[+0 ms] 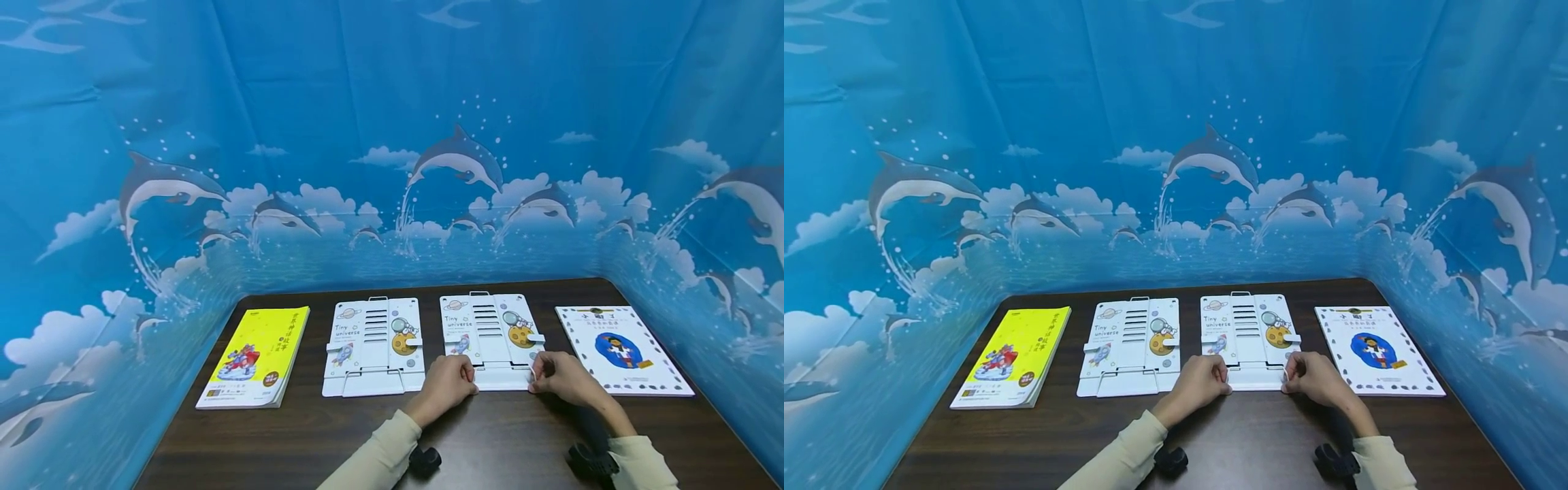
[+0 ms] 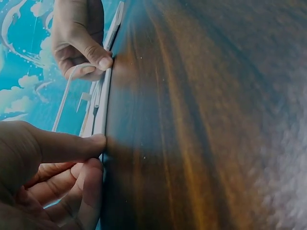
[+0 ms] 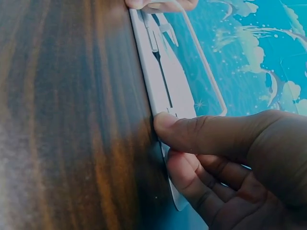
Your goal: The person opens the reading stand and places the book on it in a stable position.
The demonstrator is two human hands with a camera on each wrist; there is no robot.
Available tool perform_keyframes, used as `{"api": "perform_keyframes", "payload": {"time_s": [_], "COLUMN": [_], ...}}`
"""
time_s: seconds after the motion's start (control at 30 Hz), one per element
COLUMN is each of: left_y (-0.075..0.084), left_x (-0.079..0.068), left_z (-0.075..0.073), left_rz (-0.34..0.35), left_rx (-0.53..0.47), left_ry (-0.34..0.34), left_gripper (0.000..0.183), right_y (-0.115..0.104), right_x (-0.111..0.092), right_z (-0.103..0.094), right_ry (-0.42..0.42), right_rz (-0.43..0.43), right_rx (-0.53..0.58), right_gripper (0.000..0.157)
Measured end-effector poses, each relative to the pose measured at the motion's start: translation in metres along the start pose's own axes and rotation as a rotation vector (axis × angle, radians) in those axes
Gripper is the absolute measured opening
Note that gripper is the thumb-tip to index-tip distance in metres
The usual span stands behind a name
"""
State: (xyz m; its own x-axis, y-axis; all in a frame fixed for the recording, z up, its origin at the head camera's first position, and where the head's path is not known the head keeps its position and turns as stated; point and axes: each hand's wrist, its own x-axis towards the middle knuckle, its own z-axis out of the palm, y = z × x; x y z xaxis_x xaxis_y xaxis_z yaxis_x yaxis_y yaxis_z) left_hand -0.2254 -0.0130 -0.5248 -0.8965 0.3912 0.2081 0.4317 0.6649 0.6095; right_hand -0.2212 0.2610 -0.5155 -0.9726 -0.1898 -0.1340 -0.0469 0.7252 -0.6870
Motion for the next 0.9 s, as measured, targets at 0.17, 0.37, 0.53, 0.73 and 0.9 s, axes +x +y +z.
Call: {"api": "perform_keyframes", "payload": {"time_s": [0.17,0.37,0.53,0.73,0.9], "left_y": [0.000,-0.002,-0.003,-0.004,-0.008], "left_x": [0.000,-0.002,-0.003,0.009,0.026], "left_z": [0.000,0.003,-0.002,-0.022,-0.033], "left_rz": [0.017,0.009,-0.008,-0.036,-0.089], "left_rx": [-0.010,-0.030,-0.048,-0.092,-0.080], "left_ry": [0.011,-0.007,-0.057,-0.083,0.061], "left_gripper": [0.027,0.026,0.021,0.008,0.012], "right_y": [0.002,0.000,0.000,-0.003,-0.005], "right_x": [-0.001,-0.001,-0.001,0.007,0.027], "right_z": [0.001,0.001,-0.005,-0.028,-0.040], "right_ry": [0.016,-0.006,-0.087,-0.094,0.050], "right_rz": [-0.030,0.006,-0.044,0.047,0.042], "right_rx": [0.016,0.033,0.070,0.177,0.150], "right_gripper": [0.025,0.025,0.021,0.030,0.033]}}
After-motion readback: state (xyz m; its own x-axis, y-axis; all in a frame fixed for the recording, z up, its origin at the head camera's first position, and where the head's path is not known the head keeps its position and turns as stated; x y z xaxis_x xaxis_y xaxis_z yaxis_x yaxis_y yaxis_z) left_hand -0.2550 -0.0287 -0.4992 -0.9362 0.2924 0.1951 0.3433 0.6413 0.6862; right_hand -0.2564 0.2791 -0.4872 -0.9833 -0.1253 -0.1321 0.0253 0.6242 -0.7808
